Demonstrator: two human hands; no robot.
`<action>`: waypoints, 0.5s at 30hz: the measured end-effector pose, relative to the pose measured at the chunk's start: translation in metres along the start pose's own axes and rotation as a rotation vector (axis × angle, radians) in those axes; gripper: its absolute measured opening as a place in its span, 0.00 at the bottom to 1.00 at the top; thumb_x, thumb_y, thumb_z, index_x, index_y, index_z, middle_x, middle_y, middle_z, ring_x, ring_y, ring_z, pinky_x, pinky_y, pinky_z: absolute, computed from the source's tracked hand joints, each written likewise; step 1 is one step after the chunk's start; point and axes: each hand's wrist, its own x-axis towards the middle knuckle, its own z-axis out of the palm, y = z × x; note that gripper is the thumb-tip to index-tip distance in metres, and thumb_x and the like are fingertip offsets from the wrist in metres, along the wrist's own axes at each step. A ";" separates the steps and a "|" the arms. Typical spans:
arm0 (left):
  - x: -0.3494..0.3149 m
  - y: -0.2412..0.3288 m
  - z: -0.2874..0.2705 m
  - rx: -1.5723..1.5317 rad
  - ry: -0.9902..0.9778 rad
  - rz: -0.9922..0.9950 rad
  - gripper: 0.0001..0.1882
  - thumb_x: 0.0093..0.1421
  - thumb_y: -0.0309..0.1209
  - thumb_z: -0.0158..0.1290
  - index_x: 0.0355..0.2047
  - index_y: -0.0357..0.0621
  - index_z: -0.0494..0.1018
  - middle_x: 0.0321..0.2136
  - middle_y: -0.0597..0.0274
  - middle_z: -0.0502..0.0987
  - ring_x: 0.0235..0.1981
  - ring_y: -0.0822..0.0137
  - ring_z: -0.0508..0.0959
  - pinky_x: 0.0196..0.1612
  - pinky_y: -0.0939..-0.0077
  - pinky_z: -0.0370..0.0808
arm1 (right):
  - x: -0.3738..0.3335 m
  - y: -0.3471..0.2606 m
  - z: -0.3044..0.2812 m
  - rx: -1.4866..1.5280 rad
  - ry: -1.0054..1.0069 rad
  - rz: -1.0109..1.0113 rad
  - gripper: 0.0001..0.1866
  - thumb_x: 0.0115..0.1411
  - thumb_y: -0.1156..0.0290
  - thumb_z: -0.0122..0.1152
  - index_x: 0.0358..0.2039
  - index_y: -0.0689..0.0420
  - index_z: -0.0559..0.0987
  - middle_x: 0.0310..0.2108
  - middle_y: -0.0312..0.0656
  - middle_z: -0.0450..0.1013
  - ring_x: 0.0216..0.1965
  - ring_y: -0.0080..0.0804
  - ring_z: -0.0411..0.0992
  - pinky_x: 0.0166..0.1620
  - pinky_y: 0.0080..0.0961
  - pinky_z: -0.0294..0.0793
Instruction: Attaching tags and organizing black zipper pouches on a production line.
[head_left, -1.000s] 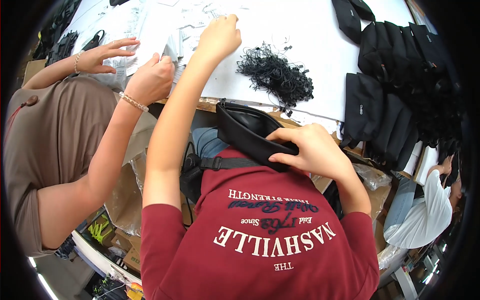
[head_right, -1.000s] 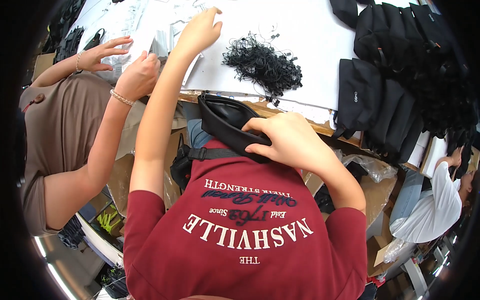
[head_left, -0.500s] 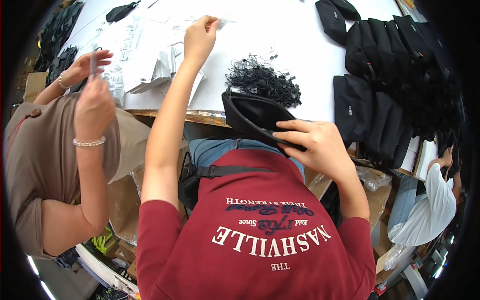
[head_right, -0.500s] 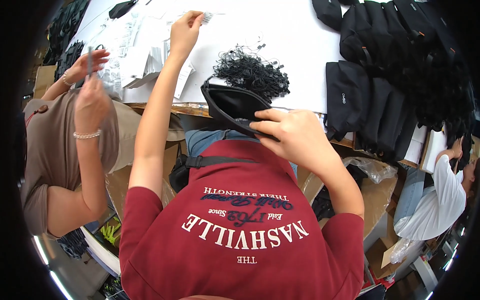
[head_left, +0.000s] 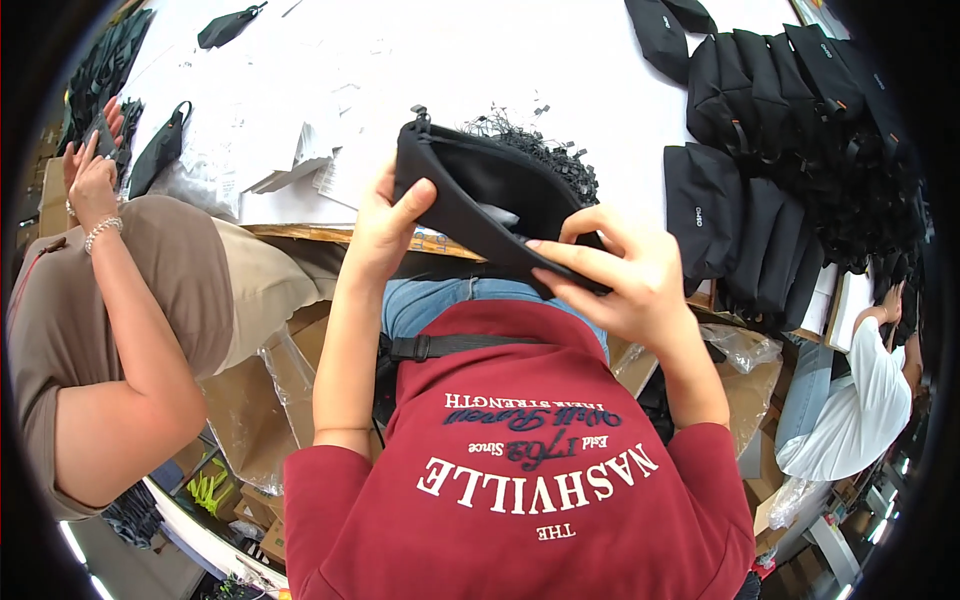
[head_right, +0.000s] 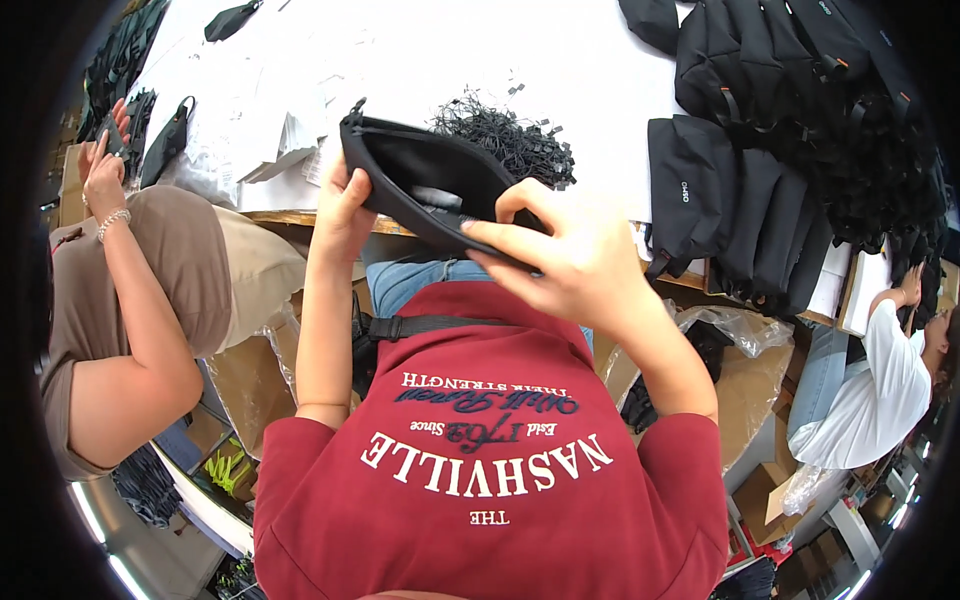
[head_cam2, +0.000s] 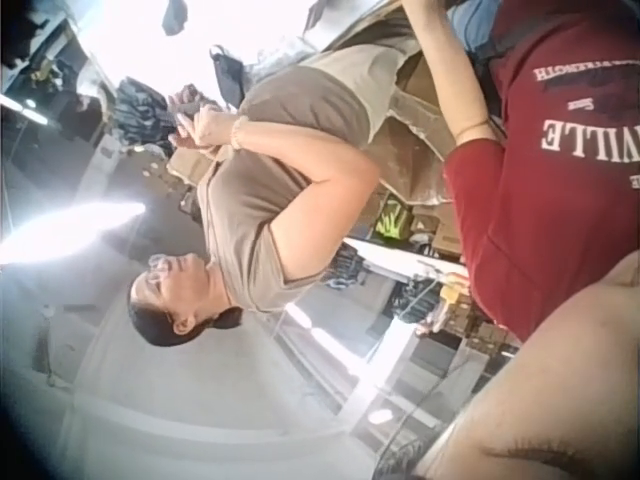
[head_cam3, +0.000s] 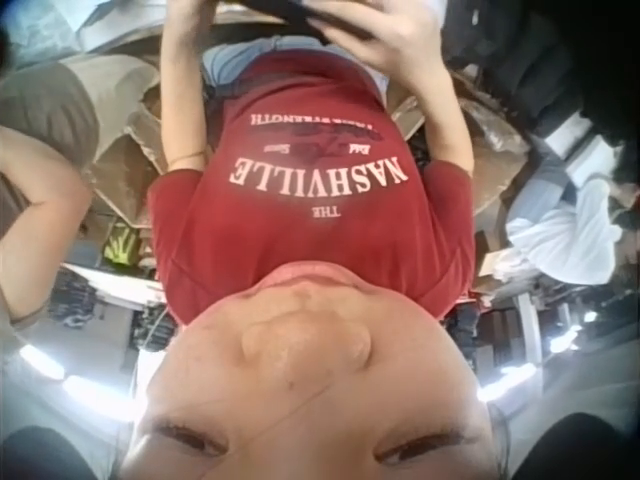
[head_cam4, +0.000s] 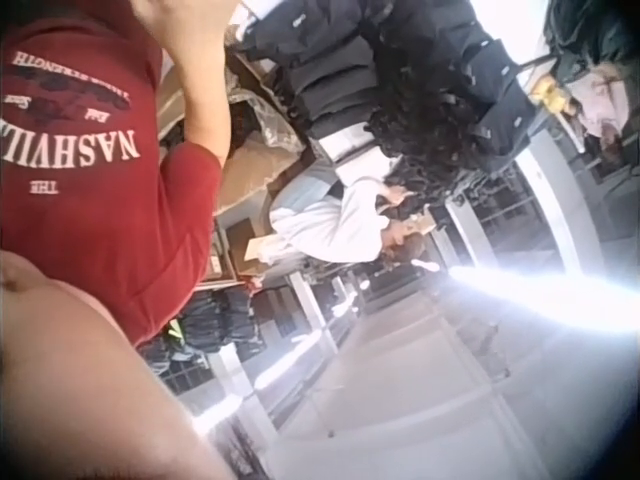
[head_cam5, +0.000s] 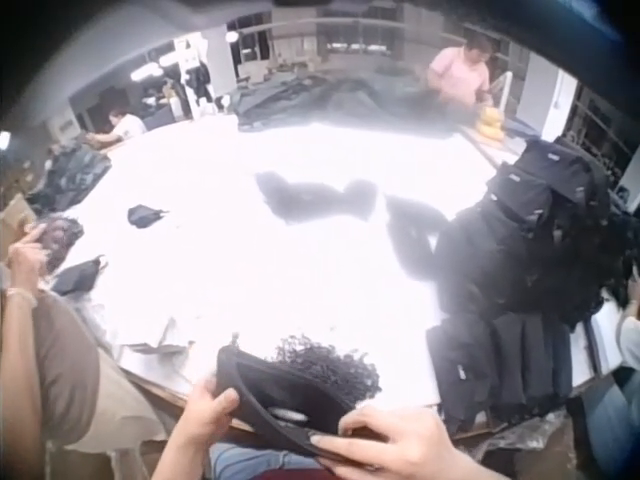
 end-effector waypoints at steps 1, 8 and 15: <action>-0.001 0.000 0.002 -0.146 0.017 0.023 0.24 0.56 0.34 0.60 0.50 0.41 0.68 0.42 0.60 0.76 0.44 0.68 0.75 0.51 0.74 0.69 | -0.001 -0.003 0.005 0.078 0.093 0.004 0.14 0.43 0.76 0.69 0.34 0.55 0.82 0.26 0.37 0.70 0.20 0.22 0.66 0.22 0.17 0.63; 0.006 0.007 0.010 -0.308 0.035 0.194 0.15 0.60 0.29 0.54 0.47 0.42 0.69 0.39 0.61 0.78 0.41 0.68 0.78 0.47 0.72 0.75 | -0.025 -0.011 0.040 0.427 0.594 0.343 0.01 0.58 0.79 0.54 0.30 0.61 0.72 0.22 0.34 0.67 0.20 0.14 0.60 0.23 0.13 0.57; 0.013 0.022 0.031 -0.220 -0.068 -0.104 0.18 0.58 0.32 0.57 0.46 0.38 0.70 0.37 0.55 0.78 0.37 0.69 0.78 0.43 0.77 0.75 | -0.005 0.000 0.004 0.247 0.466 0.200 0.03 0.52 0.77 0.57 0.28 0.61 0.78 0.34 0.45 0.77 0.34 0.33 0.72 0.41 0.27 0.69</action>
